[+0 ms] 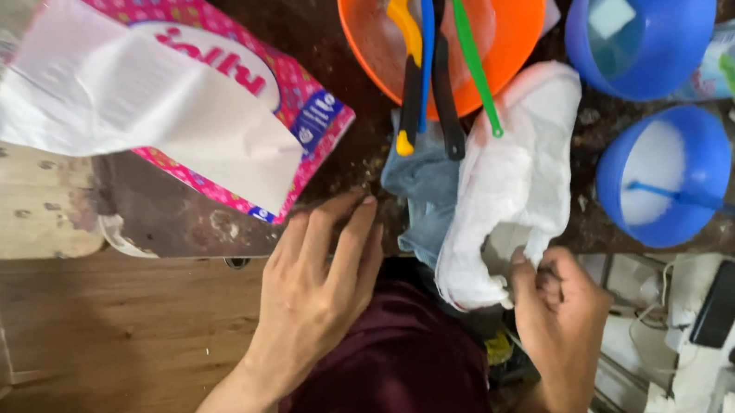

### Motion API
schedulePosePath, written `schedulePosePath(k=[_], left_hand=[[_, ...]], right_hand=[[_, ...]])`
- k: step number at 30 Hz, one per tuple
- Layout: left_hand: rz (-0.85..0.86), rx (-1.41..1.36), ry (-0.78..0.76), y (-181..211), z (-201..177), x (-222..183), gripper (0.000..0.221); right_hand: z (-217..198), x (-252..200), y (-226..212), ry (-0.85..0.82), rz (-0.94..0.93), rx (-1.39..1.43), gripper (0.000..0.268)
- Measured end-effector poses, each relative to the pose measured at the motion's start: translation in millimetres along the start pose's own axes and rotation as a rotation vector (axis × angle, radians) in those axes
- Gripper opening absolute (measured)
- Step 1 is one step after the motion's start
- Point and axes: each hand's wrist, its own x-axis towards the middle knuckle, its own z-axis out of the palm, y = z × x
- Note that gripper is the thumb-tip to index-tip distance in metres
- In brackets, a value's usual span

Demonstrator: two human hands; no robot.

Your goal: Applying wet tissue paper to a white sneaker using a toothbrush and liquid, likely as a cleaning or drying technique to prevent yellowing.

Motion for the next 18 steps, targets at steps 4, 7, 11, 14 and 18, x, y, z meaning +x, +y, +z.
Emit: schedulePosePath(k=[4,7,11,14,18], left_hand=[[-0.037,0.080,-0.041,-4.9,0.8,0.4,0.015],[-0.036,0.142,-0.169,-7.1,4.4,-2.3,0.034],[-0.022,0.253,-0.197,-7.4,12.0,1.2,0.040],[-0.039,0.283,-0.172,-4.3,13.3,6.8,0.037],[-0.114,0.241,-0.122,0.3,20.1,5.5,0.040]], right_hand=[[-8.0,3.6,4.8,-0.066,0.053,0.018,0.036],[-10.5,6.0,10.1,-0.091,0.144,0.089,0.034],[-14.7,10.4,24.0,-0.043,0.056,0.123,0.028],[-18.0,11.7,38.5,0.067,-0.059,0.128,0.023],[-27.1,12.4,19.1,0.267,-0.264,0.068,0.035]])
